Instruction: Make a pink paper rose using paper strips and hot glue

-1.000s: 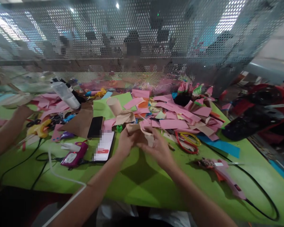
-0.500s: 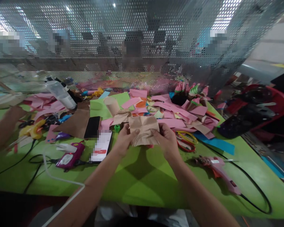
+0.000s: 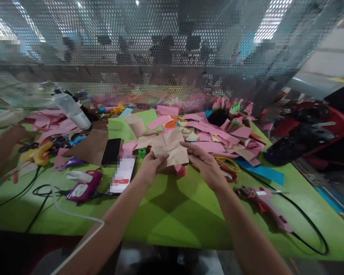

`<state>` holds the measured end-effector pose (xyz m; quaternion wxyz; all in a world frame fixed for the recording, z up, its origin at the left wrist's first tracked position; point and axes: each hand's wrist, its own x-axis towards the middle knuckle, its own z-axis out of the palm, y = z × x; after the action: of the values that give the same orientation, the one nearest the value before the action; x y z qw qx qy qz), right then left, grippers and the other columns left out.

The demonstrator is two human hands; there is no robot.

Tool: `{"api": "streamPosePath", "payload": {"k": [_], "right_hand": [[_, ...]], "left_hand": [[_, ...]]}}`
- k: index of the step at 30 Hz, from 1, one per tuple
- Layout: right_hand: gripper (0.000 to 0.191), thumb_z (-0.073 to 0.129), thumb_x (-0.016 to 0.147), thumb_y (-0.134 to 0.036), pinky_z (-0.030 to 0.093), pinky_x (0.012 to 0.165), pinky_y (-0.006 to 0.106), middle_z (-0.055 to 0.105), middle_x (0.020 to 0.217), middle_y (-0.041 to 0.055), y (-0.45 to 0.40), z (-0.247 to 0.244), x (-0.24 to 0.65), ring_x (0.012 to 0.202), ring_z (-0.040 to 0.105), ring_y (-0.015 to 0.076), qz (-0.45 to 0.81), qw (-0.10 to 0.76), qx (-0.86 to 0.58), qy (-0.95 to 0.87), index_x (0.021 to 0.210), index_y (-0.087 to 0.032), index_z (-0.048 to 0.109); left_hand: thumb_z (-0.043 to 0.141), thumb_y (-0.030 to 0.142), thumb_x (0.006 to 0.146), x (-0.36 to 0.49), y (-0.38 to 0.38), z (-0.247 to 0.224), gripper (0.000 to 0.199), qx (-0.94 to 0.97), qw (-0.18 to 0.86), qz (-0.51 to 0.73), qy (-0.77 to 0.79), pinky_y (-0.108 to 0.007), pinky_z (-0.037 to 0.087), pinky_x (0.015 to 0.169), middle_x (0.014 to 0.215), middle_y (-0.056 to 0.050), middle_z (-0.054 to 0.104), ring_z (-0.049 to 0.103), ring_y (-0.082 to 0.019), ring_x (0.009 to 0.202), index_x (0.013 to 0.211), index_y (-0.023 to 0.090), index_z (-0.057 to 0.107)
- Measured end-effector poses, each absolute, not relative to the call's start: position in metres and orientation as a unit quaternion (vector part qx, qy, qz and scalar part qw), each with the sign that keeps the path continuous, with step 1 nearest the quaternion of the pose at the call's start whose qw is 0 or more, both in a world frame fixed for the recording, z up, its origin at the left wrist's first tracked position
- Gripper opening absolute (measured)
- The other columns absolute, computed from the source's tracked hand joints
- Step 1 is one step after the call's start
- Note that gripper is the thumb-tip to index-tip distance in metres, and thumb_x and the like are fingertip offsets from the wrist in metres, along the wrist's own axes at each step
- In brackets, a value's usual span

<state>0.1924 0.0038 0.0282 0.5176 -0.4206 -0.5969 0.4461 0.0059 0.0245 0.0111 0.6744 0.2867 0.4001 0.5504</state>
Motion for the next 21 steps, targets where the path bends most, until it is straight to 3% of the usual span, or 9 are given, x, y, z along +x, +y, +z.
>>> {"api": "streamPosePath", "payload": {"k": [2,5,9,11,16,21], "right_hand": [[0.039,0.060,0.080,-0.021,0.050,0.083,0.031,0.070,0.114,0.0023,0.004,0.028,0.196,0.102,0.064,0.0197,0.447,0.494,-0.414,-0.620,0.118,-0.028,0.069],[0.045,0.069,0.071,-0.017,0.051,0.077,0.030,0.072,0.109,0.0029,0.005,0.027,0.196,0.095,0.066,0.0202,0.445,0.472,-0.422,-0.634,0.115,-0.027,0.070],[0.021,0.081,0.063,-0.028,0.050,0.076,0.032,0.072,0.086,0.0026,0.008,0.026,0.192,0.084,0.065,0.0210,0.407,0.496,-0.446,-0.624,0.083,-0.023,0.074],[0.020,0.082,0.064,-0.036,0.049,0.072,0.032,0.069,0.074,0.0015,0.009,0.025,0.188,0.074,0.062,0.0191,0.407,0.512,-0.458,-0.602,0.072,-0.022,0.070],[0.030,0.083,0.060,-0.043,0.043,0.057,0.027,0.064,0.064,-0.0007,0.010,0.021,0.180,0.058,0.054,0.0146,0.437,0.559,-0.494,-0.503,0.071,-0.020,0.066],[0.025,0.079,0.061,-0.037,0.039,0.052,0.025,0.060,0.060,-0.0030,0.007,0.022,0.176,0.054,0.049,0.0121,0.407,0.596,-0.511,-0.467,0.069,-0.020,0.063]], "left_hand": [[0.090,0.019,0.054,0.006,0.024,0.013,0.039,0.287,0.680,0.551,0.390,-0.028,0.057,0.072,0.085,-0.004,0.076,0.069,-0.014,0.072,0.087,0.016,0.069],[0.090,0.021,0.054,0.007,0.022,0.015,0.036,0.295,0.700,0.531,0.376,-0.027,0.057,0.069,0.078,-0.004,0.075,0.069,-0.014,0.067,0.082,0.014,0.069],[0.090,0.026,0.054,0.010,0.019,0.014,0.037,0.314,0.721,0.499,0.364,-0.029,0.057,0.069,0.077,-0.005,0.076,0.068,-0.015,0.065,0.083,0.012,0.071],[0.090,0.029,0.056,0.011,0.018,0.013,0.040,0.326,0.727,0.485,0.361,-0.031,0.057,0.071,0.079,-0.006,0.076,0.070,-0.017,0.067,0.086,0.012,0.072],[0.086,0.041,0.062,0.013,0.014,0.013,0.046,0.344,0.733,0.469,0.352,-0.037,0.057,0.080,0.091,-0.009,0.078,0.073,-0.024,0.084,0.096,0.014,0.073],[0.078,0.063,0.065,0.012,0.008,0.023,0.063,0.385,0.734,0.463,0.315,-0.039,0.054,0.089,0.108,-0.013,0.075,0.068,-0.029,0.105,0.106,0.015,0.071]]}}
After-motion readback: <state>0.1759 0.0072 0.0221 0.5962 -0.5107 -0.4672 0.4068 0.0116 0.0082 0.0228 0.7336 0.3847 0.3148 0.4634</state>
